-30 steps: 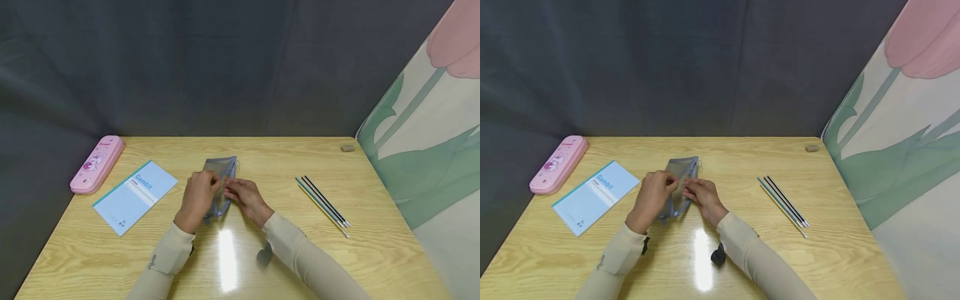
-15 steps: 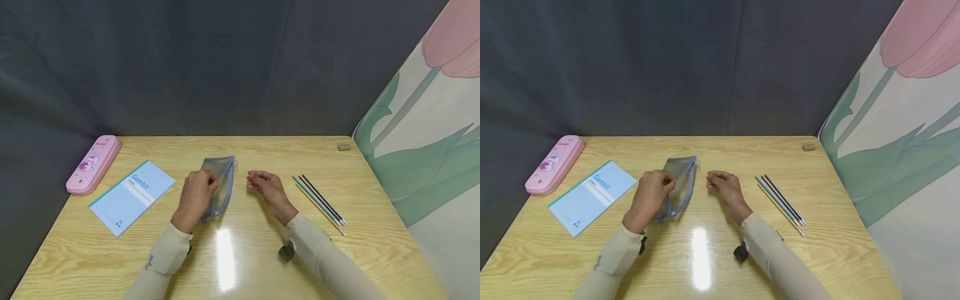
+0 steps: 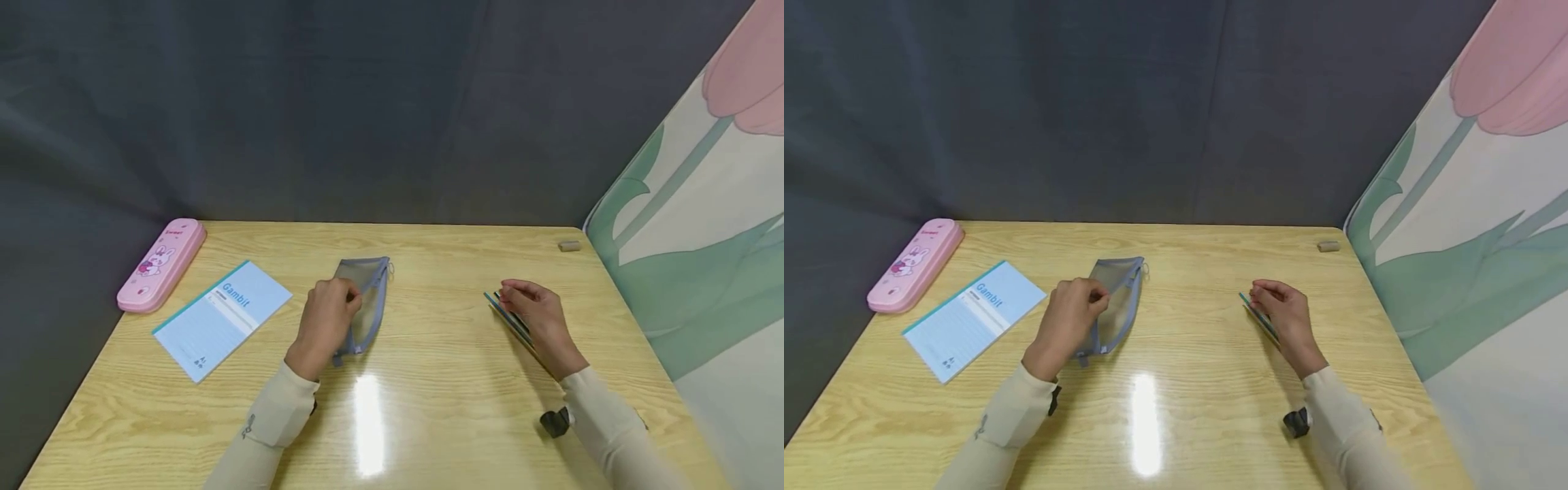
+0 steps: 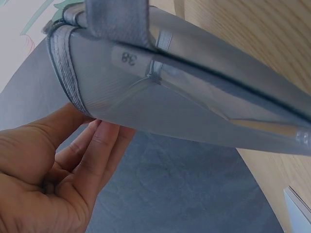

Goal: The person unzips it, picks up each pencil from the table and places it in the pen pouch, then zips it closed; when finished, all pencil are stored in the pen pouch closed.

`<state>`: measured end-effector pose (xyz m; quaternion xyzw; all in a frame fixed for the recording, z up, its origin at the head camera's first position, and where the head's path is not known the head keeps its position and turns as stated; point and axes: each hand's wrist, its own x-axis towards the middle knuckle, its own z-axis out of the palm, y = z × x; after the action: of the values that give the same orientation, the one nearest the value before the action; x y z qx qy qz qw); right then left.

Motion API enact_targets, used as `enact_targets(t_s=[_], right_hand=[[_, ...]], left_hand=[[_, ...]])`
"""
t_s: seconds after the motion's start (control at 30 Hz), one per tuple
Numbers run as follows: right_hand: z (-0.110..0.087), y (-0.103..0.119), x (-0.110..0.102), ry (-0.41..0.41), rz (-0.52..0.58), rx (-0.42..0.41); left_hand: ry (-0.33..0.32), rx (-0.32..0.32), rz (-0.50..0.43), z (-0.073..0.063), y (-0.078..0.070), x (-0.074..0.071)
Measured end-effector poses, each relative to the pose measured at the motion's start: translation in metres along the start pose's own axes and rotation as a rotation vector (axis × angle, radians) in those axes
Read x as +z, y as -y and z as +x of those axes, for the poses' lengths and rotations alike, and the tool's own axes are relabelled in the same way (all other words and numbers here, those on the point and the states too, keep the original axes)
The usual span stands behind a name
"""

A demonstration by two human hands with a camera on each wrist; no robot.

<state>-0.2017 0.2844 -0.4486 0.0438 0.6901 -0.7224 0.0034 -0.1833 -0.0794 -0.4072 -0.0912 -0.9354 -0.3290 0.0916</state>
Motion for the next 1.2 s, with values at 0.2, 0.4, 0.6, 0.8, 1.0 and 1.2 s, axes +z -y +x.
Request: enact_targets(t_s=[0.2, 0.4, 0.6, 0.8, 1.0, 1.2], right_hand=[[-0.009, -0.004, -0.049, -0.031, 0.062, 0.017], [-0.021, -0.013, -0.082, -0.017, -0.048, 0.029], [-0.029, -0.022, -0.094, -0.008, -0.293, 0.066], [-0.028, -0.032, -0.089, -0.015, -0.400, 0.104], [-0.026, -0.034, -0.085, -0.021, -0.468, 0.099], [-0.025, -0.032, -0.079, -0.031, -0.670, 0.070]], left_hand=[[-0.011, 0.006, 0.009, 0.000, 0.000, 0.000], [-0.009, 0.006, 0.005, 0.000, -0.001, 0.000], [-0.013, 0.010, 0.009, 0.000, -0.001, 0.000], [-0.011, 0.004, 0.013, 0.000, 0.000, 0.000], [-0.016, 0.005, 0.020, -0.001, 0.000, 0.000], [-0.016, 0.005, 0.025, -0.001, 0.000, 0.000]])
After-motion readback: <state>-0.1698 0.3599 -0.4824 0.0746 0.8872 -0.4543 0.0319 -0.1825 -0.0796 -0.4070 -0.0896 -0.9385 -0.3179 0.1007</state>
